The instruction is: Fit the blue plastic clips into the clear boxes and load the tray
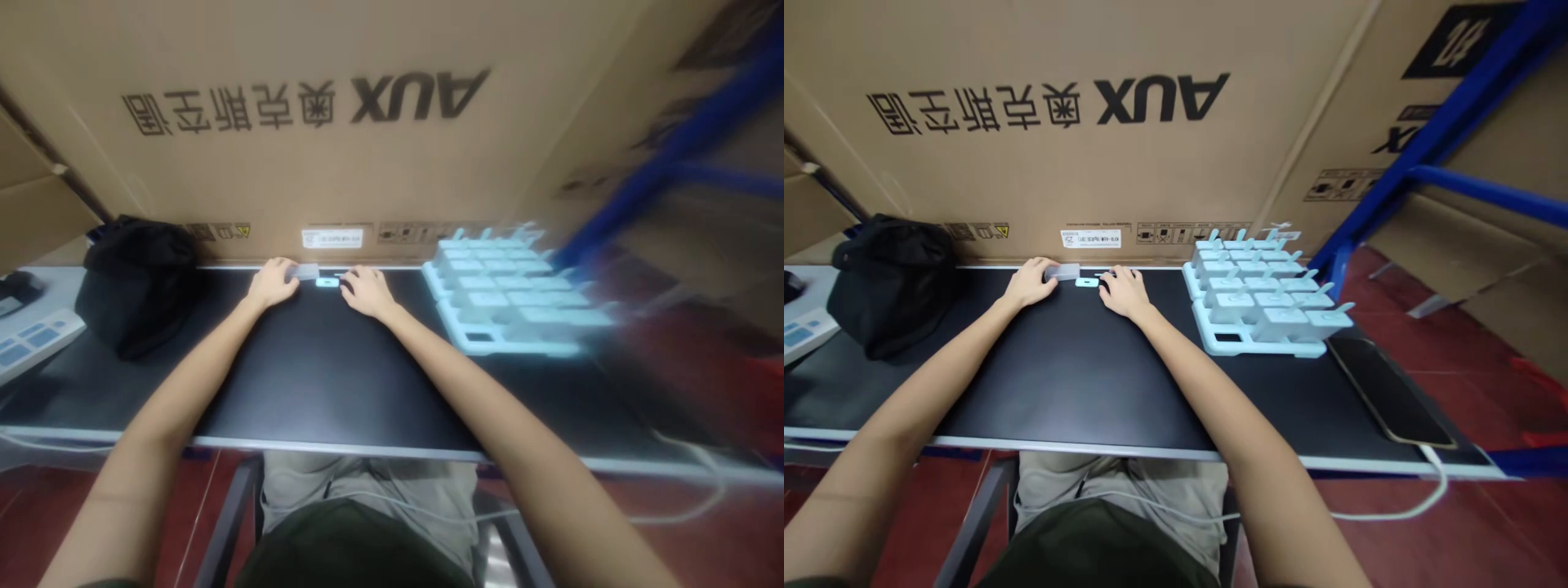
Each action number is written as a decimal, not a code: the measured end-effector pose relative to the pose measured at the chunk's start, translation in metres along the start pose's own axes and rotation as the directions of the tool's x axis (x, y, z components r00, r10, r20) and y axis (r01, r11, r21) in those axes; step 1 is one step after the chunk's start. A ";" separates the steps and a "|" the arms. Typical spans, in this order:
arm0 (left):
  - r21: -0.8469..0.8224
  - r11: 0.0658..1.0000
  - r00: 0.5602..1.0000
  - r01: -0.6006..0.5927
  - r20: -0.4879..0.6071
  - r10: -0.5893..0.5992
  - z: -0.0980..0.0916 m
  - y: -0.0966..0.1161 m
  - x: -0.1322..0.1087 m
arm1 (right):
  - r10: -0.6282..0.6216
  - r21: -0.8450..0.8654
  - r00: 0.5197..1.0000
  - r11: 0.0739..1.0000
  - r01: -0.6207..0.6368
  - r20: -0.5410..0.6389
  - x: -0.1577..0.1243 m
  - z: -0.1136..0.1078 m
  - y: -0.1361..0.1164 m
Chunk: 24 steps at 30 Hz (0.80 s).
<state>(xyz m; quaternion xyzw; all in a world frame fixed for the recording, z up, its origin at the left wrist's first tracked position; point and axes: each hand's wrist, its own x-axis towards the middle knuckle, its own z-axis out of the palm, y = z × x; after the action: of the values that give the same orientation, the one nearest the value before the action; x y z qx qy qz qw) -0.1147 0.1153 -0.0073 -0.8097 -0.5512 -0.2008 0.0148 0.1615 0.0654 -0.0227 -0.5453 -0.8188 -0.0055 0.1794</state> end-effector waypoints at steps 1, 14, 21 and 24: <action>-0.030 0.999 1.000 -0.022 0.000 0.022 0.002 0.000 0.002 | 0.020 -0.010 1.000 1.000 -0.021 -0.021 -0.003 -0.002 0.002; -0.627 0.748 0.973 -0.219 -0.080 0.218 0.026 0.001 0.030 | -0.175 -0.004 0.978 0.984 0.176 -0.114 -0.013 -0.006 0.013; -0.765 0.590 0.964 -0.256 -0.153 0.219 0.018 0.030 0.030 | -0.183 0.060 0.968 0.979 0.196 -0.172 -0.018 -0.008 0.023; -0.804 0.538 0.958 -0.254 -0.133 0.253 0.015 0.044 0.021 | -0.029 0.292 0.956 0.949 0.117 -0.291 -0.018 -0.007 0.028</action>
<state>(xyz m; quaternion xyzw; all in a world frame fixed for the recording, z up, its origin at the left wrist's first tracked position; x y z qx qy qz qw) -0.0639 0.1200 -0.0050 -0.7962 -0.2745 -0.4272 -0.3288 0.1951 0.0589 -0.0265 -0.4734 -0.7955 0.0367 0.3764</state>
